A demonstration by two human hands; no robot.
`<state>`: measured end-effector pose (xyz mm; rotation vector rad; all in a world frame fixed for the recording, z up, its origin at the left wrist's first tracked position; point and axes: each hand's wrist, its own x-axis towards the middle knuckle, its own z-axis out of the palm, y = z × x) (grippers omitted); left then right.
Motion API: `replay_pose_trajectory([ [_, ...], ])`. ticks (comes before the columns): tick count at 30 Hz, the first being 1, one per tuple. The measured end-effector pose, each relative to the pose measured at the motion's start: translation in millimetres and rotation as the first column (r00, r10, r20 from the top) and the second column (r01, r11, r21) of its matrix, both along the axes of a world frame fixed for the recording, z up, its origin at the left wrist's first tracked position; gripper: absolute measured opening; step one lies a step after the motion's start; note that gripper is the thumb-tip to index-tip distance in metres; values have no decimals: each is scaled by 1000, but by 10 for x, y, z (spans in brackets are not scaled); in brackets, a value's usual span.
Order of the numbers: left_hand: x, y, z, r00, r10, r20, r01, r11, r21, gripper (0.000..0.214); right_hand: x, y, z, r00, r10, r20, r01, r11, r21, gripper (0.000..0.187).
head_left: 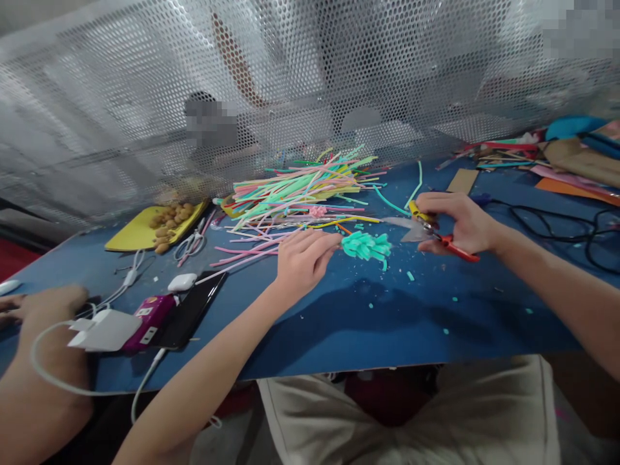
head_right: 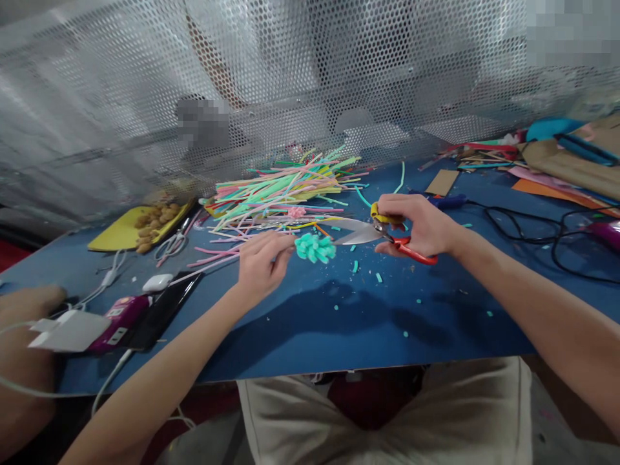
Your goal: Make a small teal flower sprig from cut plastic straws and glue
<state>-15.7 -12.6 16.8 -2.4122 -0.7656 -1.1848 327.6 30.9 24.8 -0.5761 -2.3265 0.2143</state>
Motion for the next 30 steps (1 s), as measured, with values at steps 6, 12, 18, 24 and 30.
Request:
replay_pose_trajectory([
  [6,-19,15,-64,998,-61,15,61,998,-24,19,-62,-12,-19,995,90,49,-87,995,-53,44],
  [12,-26,9,-91,998,-62,-12,62,997,-36,18,-166,-68,-46,990,138,43,-134,988,-81,41],
  [18,-2,-5,-55,998,-68,-15,67,997,-27,17,-206,-65,-83,986,165,0,-165,984,-65,42],
  [24,1,-6,-72,999,-13,-41,12,999,-40,20,-217,-50,-114,988,143,-55,-144,989,-20,42],
  [30,18,-10,-66,998,-57,-19,57,998,-23,17,-231,-64,-103,988,143,-57,-144,990,-9,41],
])
